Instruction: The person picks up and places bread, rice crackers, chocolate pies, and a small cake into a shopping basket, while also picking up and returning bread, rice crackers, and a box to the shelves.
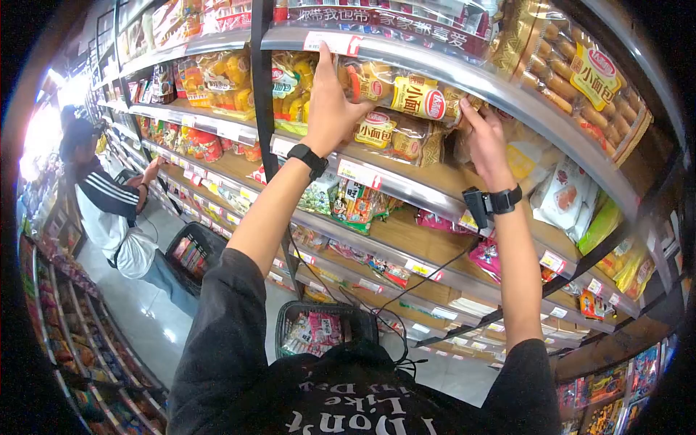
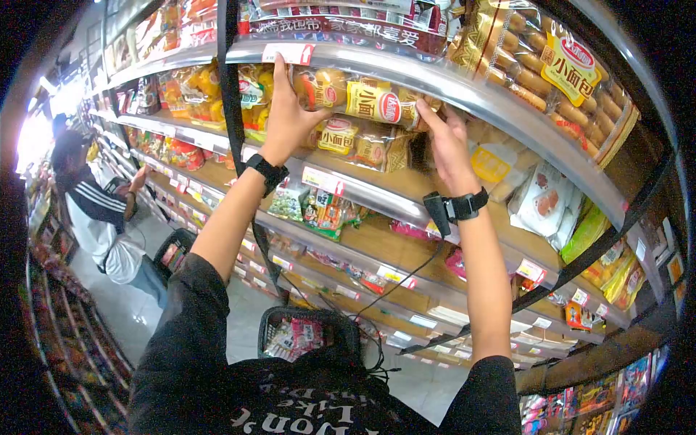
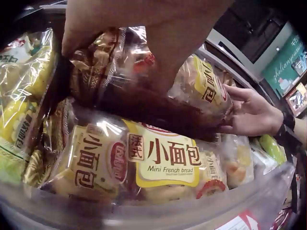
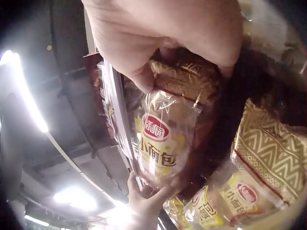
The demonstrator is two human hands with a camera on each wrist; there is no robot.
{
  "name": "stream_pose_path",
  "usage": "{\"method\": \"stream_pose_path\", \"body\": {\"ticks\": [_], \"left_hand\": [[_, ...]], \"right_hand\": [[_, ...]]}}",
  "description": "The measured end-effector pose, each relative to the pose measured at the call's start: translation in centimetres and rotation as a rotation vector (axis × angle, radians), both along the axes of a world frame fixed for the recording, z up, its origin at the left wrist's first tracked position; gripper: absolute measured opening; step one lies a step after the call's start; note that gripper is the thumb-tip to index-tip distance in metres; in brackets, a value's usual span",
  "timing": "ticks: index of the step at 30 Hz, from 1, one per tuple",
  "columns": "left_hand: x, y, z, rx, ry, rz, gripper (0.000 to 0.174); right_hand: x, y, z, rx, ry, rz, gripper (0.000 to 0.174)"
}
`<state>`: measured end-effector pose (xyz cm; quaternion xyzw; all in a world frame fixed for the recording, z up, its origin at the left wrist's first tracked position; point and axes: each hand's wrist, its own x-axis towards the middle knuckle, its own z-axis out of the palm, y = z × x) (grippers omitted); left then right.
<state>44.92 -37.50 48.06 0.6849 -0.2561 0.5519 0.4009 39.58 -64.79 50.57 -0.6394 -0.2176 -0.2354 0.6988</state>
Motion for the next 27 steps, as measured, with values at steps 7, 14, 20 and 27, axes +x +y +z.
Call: {"method": "stream_pose_path", "body": {"ticks": [7, 14, 20, 27], "left_hand": [[1.1, 1.0, -1.1, 0.098, 0.077, -0.134, 0.141], [2.7, 1.8, -4.7, 0.299, 0.081, 0.130, 0.125], [4.7, 1.6, -3.4, 0.333, 0.109, 0.083, 0.127], [1.4, 0.5, -5.9, 0.155, 0.082, 0.056, 0.102]], "right_hand": [[3.3, -0.4, -1.6, -0.072, 0.169, -0.075, 0.067], [3.4, 0.1, -3.1, -0.190, 0.180, -0.153, 0.072], [1.6, 0.1, -2.8, -0.180, 0.310, -0.081, 0.100], [-0.9, -0.6, -4.5, -0.283, 0.164, -0.218, 0.082]]}}
